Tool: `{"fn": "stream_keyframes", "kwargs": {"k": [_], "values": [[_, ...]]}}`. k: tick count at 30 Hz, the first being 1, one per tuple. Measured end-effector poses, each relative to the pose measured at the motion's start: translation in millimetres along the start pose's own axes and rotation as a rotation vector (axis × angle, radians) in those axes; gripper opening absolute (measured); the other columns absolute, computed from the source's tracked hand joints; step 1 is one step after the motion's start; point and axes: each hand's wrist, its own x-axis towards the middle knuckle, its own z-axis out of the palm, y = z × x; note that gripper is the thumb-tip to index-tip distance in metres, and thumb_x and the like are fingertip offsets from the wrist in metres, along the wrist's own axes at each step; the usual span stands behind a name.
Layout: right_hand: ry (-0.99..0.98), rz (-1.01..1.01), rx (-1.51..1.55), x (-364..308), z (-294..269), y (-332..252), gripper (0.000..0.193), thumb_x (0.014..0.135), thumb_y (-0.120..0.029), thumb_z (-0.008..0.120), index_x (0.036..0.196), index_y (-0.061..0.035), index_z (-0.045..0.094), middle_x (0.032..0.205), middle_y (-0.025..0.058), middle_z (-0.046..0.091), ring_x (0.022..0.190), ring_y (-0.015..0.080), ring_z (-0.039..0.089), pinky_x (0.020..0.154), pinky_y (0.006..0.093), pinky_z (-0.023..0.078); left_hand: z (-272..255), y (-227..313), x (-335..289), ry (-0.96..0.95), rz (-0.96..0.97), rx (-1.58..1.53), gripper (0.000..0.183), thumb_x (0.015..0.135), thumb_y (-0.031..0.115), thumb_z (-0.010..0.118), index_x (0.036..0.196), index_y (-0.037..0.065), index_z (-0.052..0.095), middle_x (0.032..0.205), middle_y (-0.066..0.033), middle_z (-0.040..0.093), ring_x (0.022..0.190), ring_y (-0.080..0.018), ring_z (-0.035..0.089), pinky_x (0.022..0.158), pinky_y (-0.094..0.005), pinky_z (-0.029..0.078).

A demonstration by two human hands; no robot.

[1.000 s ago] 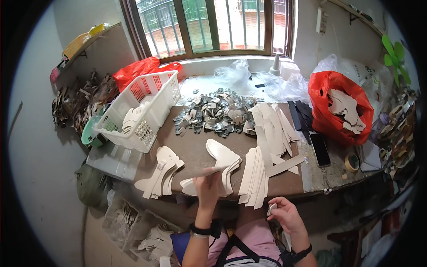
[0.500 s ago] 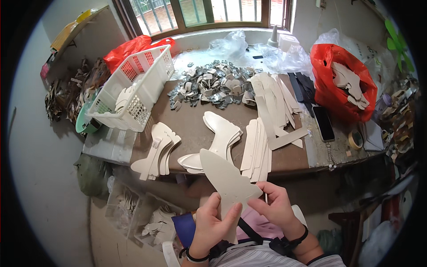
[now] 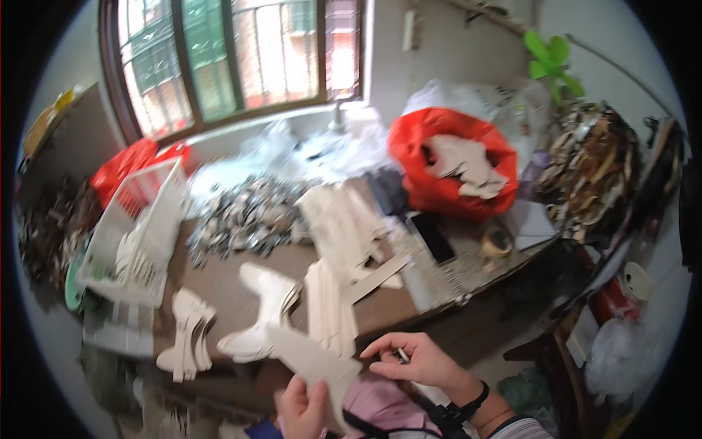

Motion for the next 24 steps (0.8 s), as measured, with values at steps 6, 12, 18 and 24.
{"fn": "stream_keyframes", "kwargs": {"k": [6,12,18,24], "values": [[0.578,-0.507,-0.352,6.6,-118.0,-122.8,0.020,0.094,-0.011,0.054,0.105,-0.0020,0.067,0.077,0.0024,0.060,0.055,0.0048,0.051,0.048,0.0193,0.041,-15.3,-7.2,-4.1,-0.068,-0.054,0.177,0.028,0.098,0.012,0.054,0.124,0.000,0.054,0.091,0.0042,0.060,0.064,0.0009,0.045,0.053,-0.0158,0.033],[1.139,-0.573,-1.019,52.5,-317.4,-80.2,0.028,0.079,-0.005,0.066,0.107,-0.0013,0.067,0.108,0.0165,0.060,0.087,0.0269,0.064,0.079,0.0326,0.052,-27.0,-18.0,-2.4,-0.123,-0.107,0.281,0.032,0.097,0.014,0.056,0.126,0.000,0.053,0.095,0.0033,0.061,0.073,-0.0011,0.051,0.057,-0.0159,0.036],[0.956,-0.497,-1.349,82.7,-321.8,-63.6,0.069,0.065,-0.007,0.073,0.131,-0.0038,0.052,0.141,0.0213,0.044,0.106,0.0344,0.062,0.090,0.0394,0.050,-36.0,-12.4,-11.1,-0.058,-0.150,0.365,0.039,0.098,0.009,0.051,0.134,-0.006,0.044,0.127,-0.0092,0.055,0.115,-0.0144,0.051,0.096,-0.0248,0.039],[1.084,-0.192,-1.252,113.0,-346.4,-51.6,0.041,0.083,-0.020,0.054,0.122,-0.0066,0.058,0.105,0.0259,0.063,0.099,0.0397,0.062,0.085,0.0460,0.049,-28.1,-6.6,-9.6,-0.106,-0.173,0.276,0.038,0.097,0.003,0.050,0.133,-0.007,0.044,0.129,-0.0116,0.053,0.119,-0.0172,0.049,0.100,-0.0278,0.037]]}}
